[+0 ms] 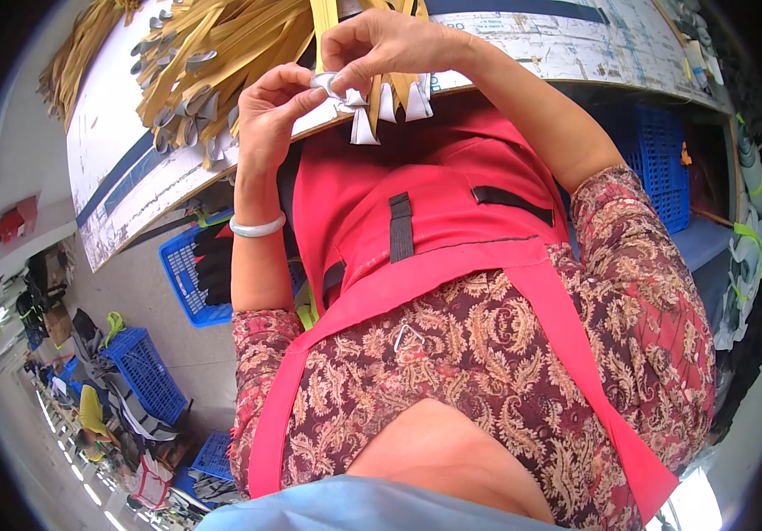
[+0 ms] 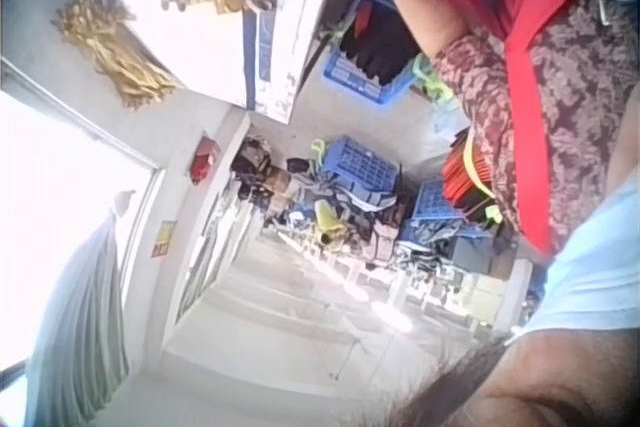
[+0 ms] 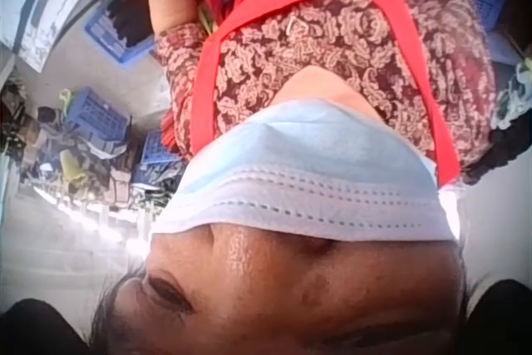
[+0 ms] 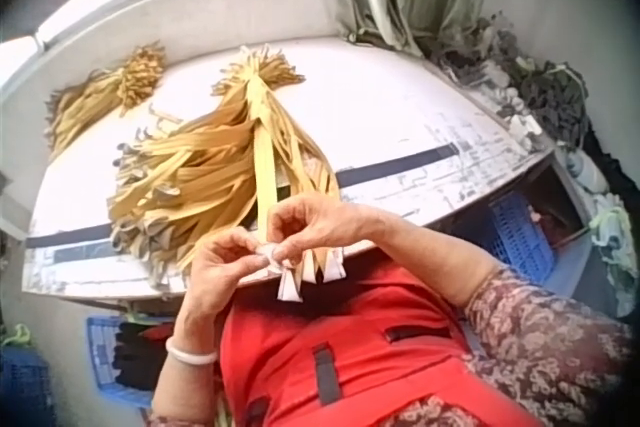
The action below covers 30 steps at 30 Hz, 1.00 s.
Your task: Applying tape to individual yellow fabric straps and bundling them together at a workshop bench.
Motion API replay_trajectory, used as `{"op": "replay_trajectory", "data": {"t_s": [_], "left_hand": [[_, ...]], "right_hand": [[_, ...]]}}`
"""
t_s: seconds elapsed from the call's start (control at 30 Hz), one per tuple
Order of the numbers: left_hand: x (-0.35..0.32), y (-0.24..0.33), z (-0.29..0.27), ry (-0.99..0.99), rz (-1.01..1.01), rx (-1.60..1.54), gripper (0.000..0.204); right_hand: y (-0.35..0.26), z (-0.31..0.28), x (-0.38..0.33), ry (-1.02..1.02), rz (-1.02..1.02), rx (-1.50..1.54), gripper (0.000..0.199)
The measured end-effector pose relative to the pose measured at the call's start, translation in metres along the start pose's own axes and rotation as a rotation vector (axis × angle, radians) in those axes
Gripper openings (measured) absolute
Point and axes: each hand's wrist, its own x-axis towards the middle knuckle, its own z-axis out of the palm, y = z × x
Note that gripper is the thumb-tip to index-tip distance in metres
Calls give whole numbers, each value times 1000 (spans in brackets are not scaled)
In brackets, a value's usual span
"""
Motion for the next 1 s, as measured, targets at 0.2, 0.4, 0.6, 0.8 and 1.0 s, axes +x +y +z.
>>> {"op": "replay_trajectory", "data": {"t_s": [0.2, 0.4, 0.6, 0.8, 1.0], "left_hand": [[-3, -11, 15, 294, 256, 499, 8], [13, -41, 24, 581, 550, 875, 10], [9, -61, 9, 655, 410, 588, 7], [5, -63, 6, 572, 376, 558, 7], [2, -64, 18, 592, 438, 593, 7]], "right_hand": [[9, 32, 4, 428, -48, -314, 16], [36, 51, 25, 753, -416, -829, 17], [43, 32, 26, 515, -194, -471, 18], [39, 29, 19, 335, 37, -112, 19], [54, 41, 32, 663, -394, -768, 20]]}}
